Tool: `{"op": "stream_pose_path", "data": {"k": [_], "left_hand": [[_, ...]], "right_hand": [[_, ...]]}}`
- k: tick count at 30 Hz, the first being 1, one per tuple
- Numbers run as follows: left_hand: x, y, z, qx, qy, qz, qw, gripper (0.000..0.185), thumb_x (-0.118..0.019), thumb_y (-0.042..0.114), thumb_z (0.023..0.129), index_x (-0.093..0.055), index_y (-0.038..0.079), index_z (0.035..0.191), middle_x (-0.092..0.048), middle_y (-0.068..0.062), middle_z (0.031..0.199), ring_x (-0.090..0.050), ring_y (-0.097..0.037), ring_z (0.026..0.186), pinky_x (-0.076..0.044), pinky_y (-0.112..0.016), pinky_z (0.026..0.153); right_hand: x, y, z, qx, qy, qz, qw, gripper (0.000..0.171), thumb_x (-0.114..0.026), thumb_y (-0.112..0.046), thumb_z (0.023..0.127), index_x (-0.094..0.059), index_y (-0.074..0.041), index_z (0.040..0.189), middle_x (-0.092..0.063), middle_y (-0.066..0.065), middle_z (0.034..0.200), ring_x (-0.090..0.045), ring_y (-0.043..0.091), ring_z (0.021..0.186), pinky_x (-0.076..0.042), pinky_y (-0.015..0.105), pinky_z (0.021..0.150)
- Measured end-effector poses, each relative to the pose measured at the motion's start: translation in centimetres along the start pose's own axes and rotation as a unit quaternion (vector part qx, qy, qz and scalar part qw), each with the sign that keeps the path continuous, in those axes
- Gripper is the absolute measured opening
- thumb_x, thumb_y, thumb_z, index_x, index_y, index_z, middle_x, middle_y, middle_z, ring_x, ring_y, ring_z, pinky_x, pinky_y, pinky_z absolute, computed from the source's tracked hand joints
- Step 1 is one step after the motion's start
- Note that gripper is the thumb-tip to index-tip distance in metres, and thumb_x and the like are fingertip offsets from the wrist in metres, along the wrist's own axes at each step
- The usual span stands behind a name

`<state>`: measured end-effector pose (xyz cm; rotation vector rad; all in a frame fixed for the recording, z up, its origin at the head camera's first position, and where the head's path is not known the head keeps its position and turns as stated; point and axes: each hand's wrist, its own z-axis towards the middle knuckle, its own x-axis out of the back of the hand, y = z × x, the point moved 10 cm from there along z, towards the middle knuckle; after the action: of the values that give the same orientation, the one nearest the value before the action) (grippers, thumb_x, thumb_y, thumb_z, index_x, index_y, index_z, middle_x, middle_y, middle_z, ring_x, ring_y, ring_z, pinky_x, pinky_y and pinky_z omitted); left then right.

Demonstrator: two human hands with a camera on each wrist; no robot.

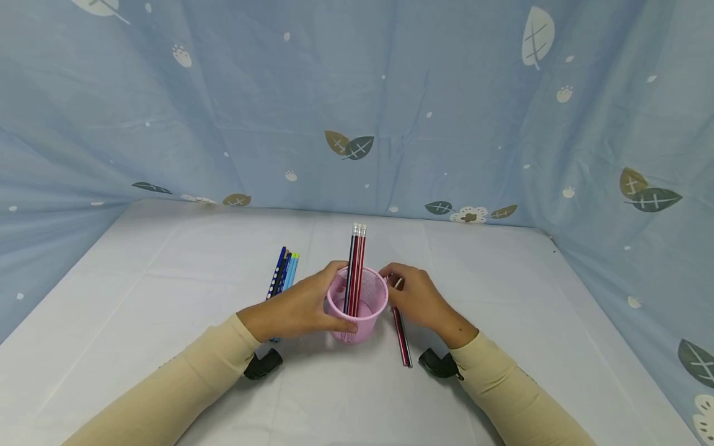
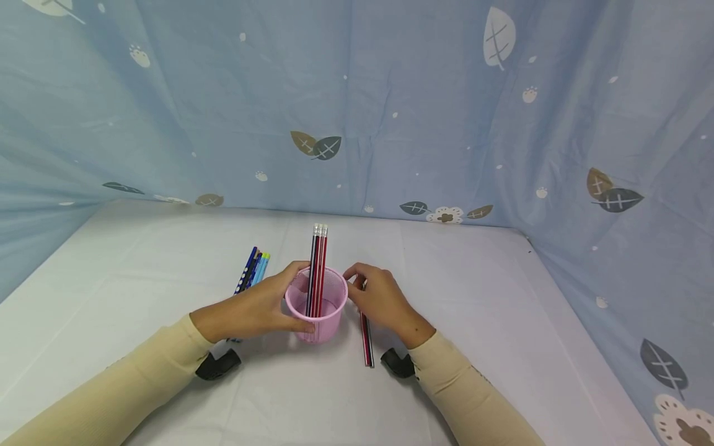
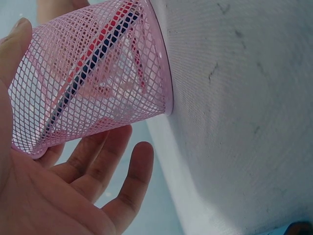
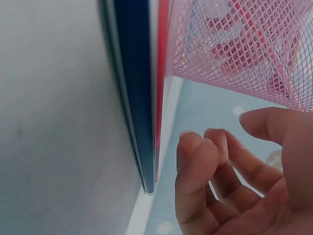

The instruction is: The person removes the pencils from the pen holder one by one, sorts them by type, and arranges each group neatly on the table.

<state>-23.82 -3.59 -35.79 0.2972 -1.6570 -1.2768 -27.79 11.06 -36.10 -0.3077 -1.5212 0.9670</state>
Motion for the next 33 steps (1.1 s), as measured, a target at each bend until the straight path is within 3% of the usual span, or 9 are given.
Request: {"op": "stream_pose_path", "data": {"k": [7, 17, 28, 33], "left_hand": [[0.06, 0.06, 0.02, 0.0, 0.001, 0.004, 1.0, 0.095, -0.089, 0.033, 0.076, -0.029, 0.021, 0.149, -0.061, 0.004, 0.13, -0.058, -0.008, 0.117, -0.047, -0.038, 0.105], [-0.04, -0.16, -0.07, 0.012, 0.005, 0.01, 0.9999, 0.096, -0.089, 0.032, 0.076, -0.029, 0.019, 0.15, -0.059, 0.004, 0.132, -0.058, -0.009, 0.118, -0.049, -0.037, 0.103], [-0.09, -0.09, -0.01, 0.003, -0.002, 0.0, 1.0, 0.097, -0.088, 0.04, 0.075, -0.028, 0.024, 0.15, -0.059, 0.004, 0.133, -0.057, -0.007, 0.119, -0.047, -0.037, 0.105], [-0.04, -0.12, -0.05, 0.007, -0.001, -0.002, 1.0, 0.096, -0.088, 0.036, 0.076, -0.028, 0.024, 0.15, -0.059, 0.004, 0.133, -0.057, -0.007, 0.119, -0.048, -0.038, 0.104]], "right_hand": [[0.38, -0.32, -0.01, 0.009, 0.02, 0.017, 1.0, 0.015, -0.068, -0.016, 0.095, -0.072, -0.008, 0.106, -0.066, 0.007, 0.085, -0.059, 0.015, 0.073, -0.052, 0.026, 0.059], [0.13, -0.68, 0.01, 0.019, 0.008, 0.045, 0.999, 0.015, -0.067, -0.018, 0.096, -0.073, -0.008, 0.106, -0.071, 0.005, 0.091, -0.063, 0.014, 0.08, -0.055, 0.028, 0.07], [0.23, -0.64, -0.14, 0.004, 0.002, 0.064, 0.998, 0.017, -0.064, -0.018, 0.098, -0.073, -0.01, 0.109, -0.072, 0.006, 0.096, -0.062, 0.015, 0.079, -0.055, 0.028, 0.065], [0.27, -0.81, -0.08, 0.006, -0.001, 0.071, 0.997, 0.018, -0.061, -0.019, 0.1, -0.073, -0.01, 0.11, -0.072, 0.006, 0.097, -0.062, 0.015, 0.078, -0.054, 0.028, 0.067]]}}
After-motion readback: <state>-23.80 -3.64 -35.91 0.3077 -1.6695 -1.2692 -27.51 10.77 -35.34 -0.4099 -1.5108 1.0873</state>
